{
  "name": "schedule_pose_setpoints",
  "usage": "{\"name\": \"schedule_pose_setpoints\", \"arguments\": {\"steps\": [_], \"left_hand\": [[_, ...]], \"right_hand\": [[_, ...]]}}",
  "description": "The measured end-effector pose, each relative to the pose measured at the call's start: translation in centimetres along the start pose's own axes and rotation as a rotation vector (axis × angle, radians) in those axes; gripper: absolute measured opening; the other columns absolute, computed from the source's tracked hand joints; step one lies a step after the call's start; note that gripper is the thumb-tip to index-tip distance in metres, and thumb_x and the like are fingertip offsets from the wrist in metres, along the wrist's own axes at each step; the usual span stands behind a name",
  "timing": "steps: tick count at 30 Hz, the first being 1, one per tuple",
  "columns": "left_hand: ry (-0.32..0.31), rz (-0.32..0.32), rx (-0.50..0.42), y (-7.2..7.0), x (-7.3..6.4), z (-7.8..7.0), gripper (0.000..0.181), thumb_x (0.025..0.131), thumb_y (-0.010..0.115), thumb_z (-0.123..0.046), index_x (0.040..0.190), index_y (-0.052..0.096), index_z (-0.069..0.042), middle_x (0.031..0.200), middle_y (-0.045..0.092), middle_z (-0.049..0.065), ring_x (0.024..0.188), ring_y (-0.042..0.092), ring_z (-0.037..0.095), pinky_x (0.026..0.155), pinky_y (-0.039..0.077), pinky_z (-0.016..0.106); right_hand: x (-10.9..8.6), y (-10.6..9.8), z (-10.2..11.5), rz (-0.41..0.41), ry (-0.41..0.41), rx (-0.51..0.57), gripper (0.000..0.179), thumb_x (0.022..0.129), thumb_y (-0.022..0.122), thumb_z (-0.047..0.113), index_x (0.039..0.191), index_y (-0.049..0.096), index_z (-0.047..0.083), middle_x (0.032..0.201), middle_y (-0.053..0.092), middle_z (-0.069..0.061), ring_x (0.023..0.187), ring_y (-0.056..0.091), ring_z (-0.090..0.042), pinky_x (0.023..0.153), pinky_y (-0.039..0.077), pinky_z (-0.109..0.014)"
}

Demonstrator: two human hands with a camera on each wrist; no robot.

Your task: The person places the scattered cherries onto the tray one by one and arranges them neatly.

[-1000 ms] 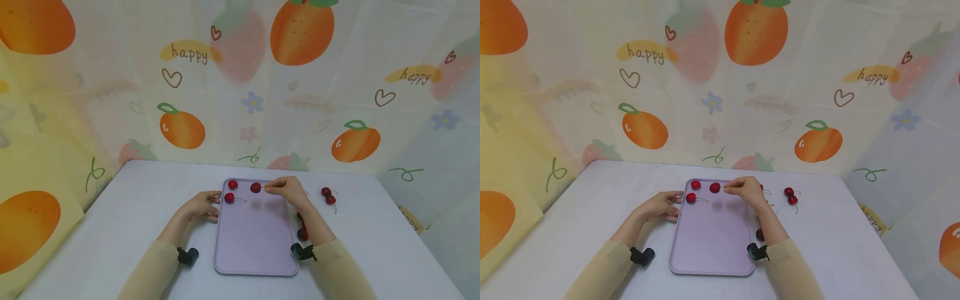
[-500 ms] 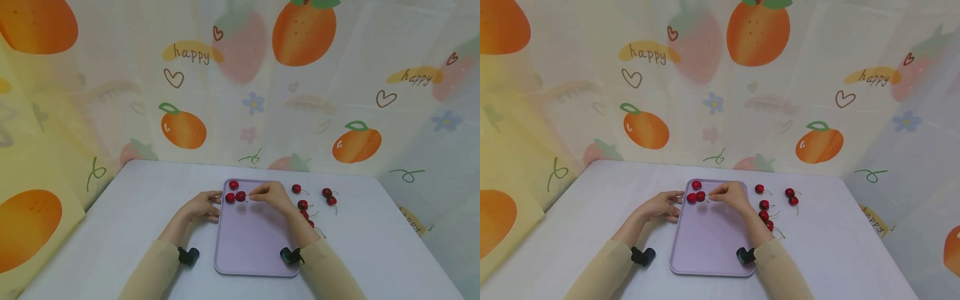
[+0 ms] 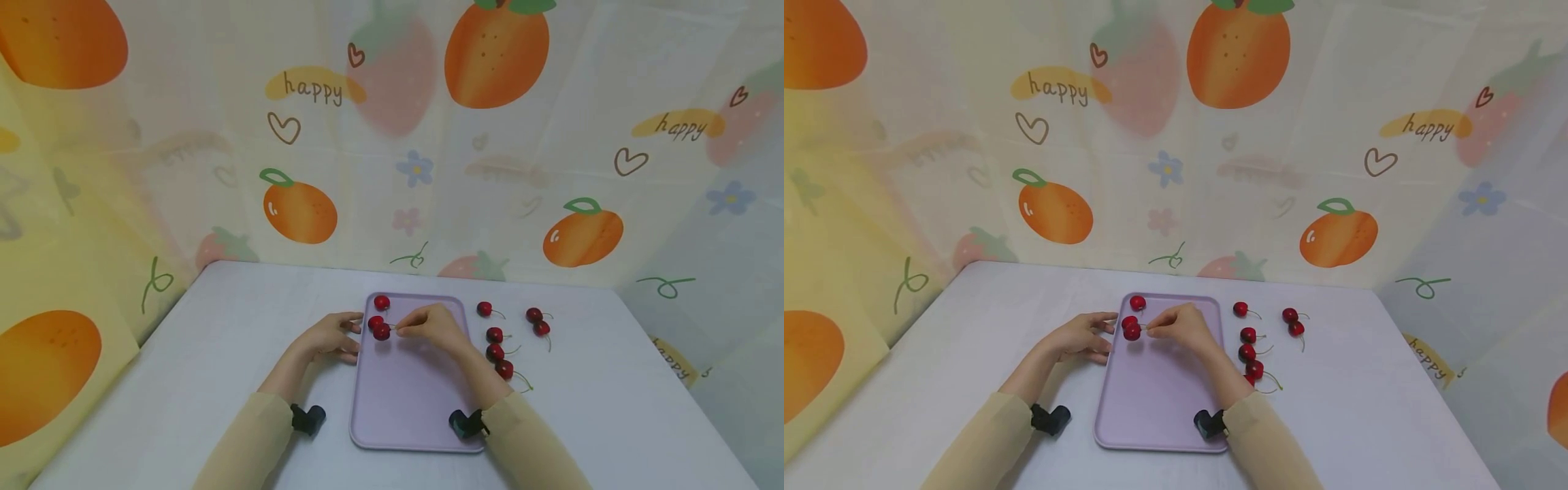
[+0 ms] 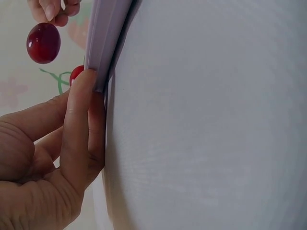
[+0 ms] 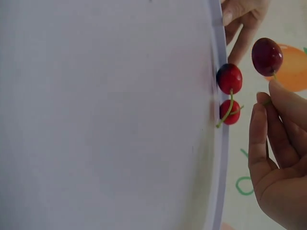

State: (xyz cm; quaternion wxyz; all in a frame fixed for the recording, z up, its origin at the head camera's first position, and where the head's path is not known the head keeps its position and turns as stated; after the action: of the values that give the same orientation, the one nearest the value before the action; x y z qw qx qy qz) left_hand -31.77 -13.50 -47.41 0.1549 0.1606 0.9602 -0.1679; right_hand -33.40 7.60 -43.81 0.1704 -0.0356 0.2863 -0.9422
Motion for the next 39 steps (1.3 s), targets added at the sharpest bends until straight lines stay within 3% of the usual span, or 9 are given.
{"name": "schedule_pose_setpoints", "arguments": {"steps": [14,39], "left_hand": [[0.017,-0.001,-0.015,0.0,0.2,0.3,0.076,0.082,0.068,0.010,0.150,0.039,-0.005,0.130,0.052,0.020,0.070,0.066,0.013,0.069,0.066,0.030],[0.023,-0.007,-0.003,0.1,0.0,0.0,0.075,0.082,0.067,0.010,0.150,0.039,-0.005,0.131,0.052,0.021,0.071,0.066,0.014,0.067,0.066,0.030]], "right_hand": [[0.0,2.1,0.1,0.029,-0.025,-0.071,0.009,0.080,0.080,0.016,0.087,0.081,0.012,0.087,0.078,-0.005,0.073,0.057,-0.008,0.058,0.053,-0.019],[-0.3,2.5,0.0,0.030,-0.023,-0.116,0.007,0.079,0.081,0.016,0.085,0.081,0.013,0.086,0.078,-0.002,0.078,0.059,-0.006,0.066,0.051,-0.017]]}}
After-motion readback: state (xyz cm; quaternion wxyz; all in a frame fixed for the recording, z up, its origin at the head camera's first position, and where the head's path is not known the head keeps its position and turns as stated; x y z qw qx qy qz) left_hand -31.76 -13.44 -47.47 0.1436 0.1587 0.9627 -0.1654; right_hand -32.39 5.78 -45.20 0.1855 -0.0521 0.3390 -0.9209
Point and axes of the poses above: each hand's wrist, its own x-axis towards the middle knuckle, its own y-axis out of the palm, z = x × y, the point moved 6 cm from there along x, towards the middle knuckle
